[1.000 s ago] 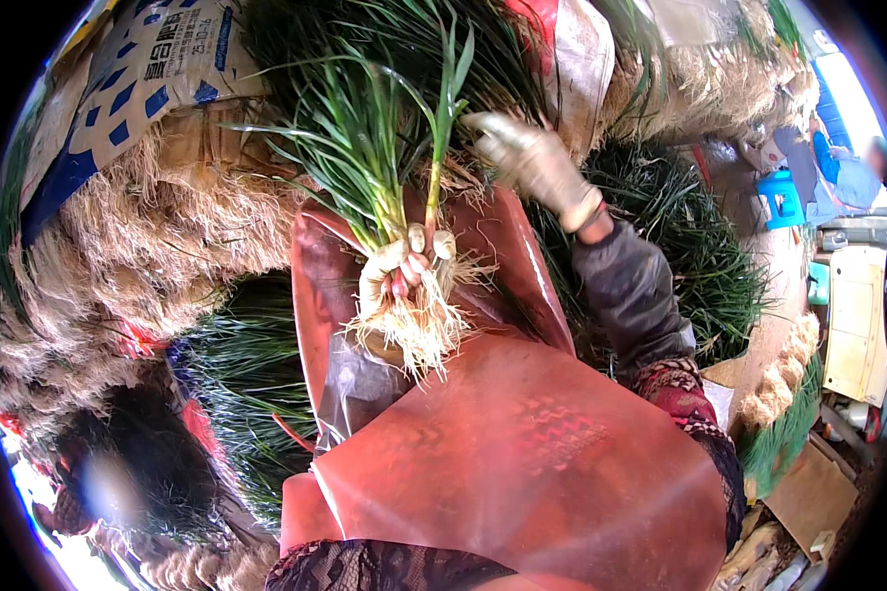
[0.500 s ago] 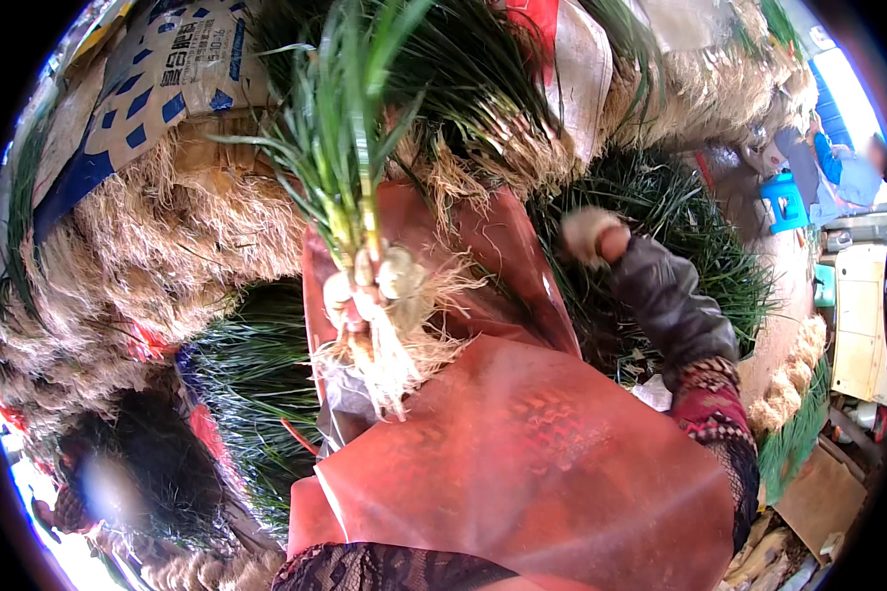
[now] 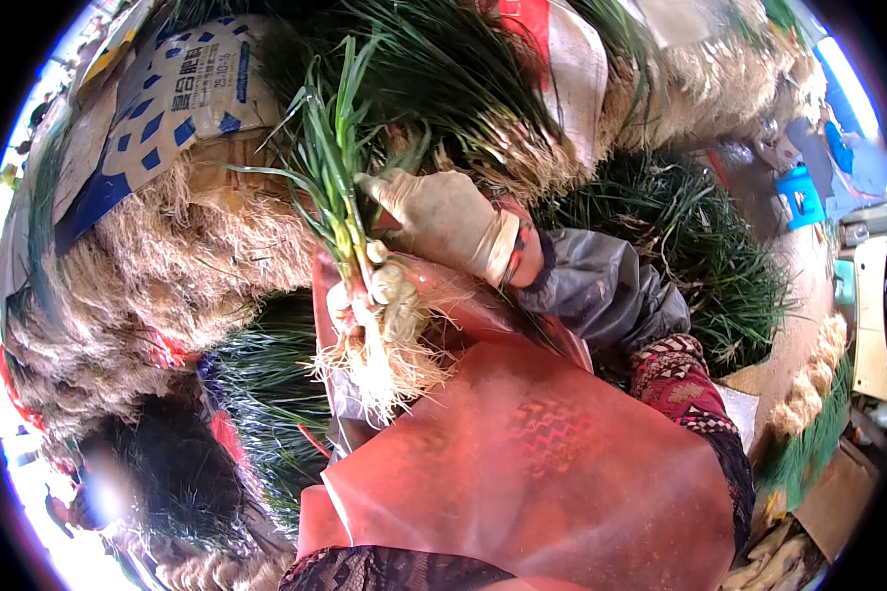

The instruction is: The person cleans a bundle of leeks by hand while wearing gloves, pulling off outer layers and roots before placing the cleaned bundle onto a large pile.

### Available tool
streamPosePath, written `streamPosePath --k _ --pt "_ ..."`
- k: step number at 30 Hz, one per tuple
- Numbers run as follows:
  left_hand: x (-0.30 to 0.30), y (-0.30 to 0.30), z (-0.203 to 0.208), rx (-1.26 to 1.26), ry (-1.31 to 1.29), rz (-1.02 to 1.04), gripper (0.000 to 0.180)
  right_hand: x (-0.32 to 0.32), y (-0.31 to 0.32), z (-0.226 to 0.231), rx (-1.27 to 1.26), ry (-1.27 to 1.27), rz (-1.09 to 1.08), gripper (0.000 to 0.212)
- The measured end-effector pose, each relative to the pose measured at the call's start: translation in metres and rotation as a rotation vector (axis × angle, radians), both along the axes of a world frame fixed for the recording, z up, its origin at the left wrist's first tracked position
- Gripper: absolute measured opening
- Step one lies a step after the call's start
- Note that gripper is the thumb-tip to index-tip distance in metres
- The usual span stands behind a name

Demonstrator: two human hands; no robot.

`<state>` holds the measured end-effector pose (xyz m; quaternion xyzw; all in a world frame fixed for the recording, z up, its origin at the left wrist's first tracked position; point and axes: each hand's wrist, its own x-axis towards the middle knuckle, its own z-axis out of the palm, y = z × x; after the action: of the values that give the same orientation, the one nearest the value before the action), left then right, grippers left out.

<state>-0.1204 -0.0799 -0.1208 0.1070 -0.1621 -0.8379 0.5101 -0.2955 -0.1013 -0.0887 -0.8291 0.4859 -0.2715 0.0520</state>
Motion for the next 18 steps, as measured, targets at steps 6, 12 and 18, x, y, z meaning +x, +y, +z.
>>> streamPosePath --k 6,12,18 --pt "0.028 0.006 -0.009 0.012 -0.027 0.116 0.028 0.003 -0.001 -0.019 -0.119 0.126 0.051 0.012" --pt "0.095 0.095 0.01 0.033 -0.248 0.417 0.03 -0.057 -0.013 -0.038 -0.024 0.519 0.108 0.021" --pt "0.155 0.204 0.028 0.119 -0.557 0.664 0.031 -0.12 -0.02 -0.079 0.428 0.5 0.077 0.038"
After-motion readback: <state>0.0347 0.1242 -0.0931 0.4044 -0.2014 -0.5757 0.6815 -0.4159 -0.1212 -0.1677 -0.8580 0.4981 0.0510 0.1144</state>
